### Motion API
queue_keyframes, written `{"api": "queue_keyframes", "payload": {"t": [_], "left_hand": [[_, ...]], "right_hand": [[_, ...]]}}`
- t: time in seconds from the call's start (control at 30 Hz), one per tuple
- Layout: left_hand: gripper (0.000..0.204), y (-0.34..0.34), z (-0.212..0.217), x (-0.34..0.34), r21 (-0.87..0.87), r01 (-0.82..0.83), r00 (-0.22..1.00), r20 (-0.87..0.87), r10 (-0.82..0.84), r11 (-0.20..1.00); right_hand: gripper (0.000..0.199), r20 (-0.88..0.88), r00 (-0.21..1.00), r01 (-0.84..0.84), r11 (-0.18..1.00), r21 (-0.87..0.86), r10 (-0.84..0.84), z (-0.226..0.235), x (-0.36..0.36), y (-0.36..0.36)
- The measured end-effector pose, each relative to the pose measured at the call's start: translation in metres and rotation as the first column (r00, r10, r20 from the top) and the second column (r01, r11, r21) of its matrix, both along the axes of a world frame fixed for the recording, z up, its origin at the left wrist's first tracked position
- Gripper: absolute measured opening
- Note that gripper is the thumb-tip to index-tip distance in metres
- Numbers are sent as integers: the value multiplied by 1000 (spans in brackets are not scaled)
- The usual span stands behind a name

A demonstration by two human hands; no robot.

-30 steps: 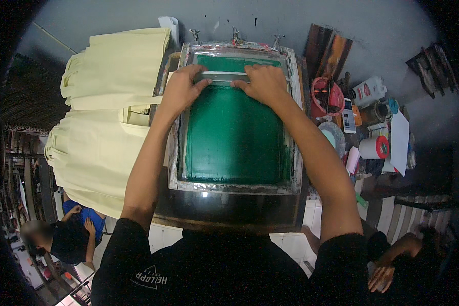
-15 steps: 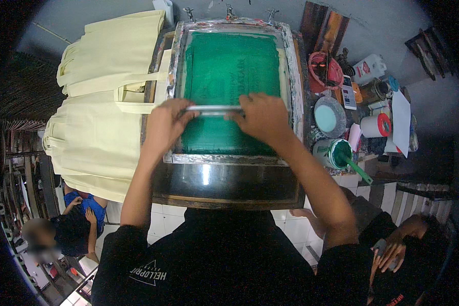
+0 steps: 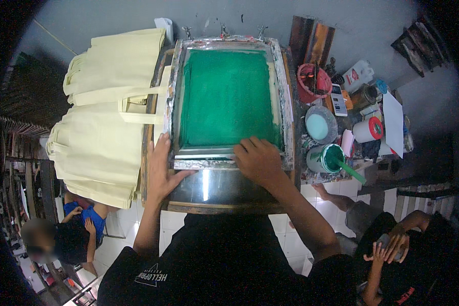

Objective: The person performs screen printing on yellow tote bags, placing each bag on the printing frame, pulling a squeegee across the screen to apply green ink, and then moving the printed bag to a stack.

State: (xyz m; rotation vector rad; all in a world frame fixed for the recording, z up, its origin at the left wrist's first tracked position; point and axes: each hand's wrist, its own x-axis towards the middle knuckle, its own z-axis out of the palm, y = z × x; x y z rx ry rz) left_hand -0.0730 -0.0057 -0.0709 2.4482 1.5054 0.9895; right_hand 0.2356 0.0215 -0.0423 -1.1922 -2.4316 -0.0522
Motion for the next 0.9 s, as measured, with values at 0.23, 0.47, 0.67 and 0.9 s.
{"api": "queue_keyframes", "payload": {"t": [0.23, 0.47, 0.67, 0.9], "left_hand": [[128, 24, 66, 2, 284, -172, 929, 366, 59, 943], [70, 99, 91, -29, -448, -162, 965, 113, 235, 879], [82, 143, 35, -41, -427, -381, 875, -452, 171, 820], [61, 174, 21, -79, -635, -363, 912, -392, 120, 682]], "right_hand": [[24, -143, 990, 50, 939, 340, -1, 104, 6, 20], [27, -124, 990, 119, 849, 516, -63, 225, 10, 110], [41, -133, 970, 239, 905, 352, -204, 301, 6, 182], [49, -172, 963, 251, 930, 268, -210, 338, -3, 229]]}}
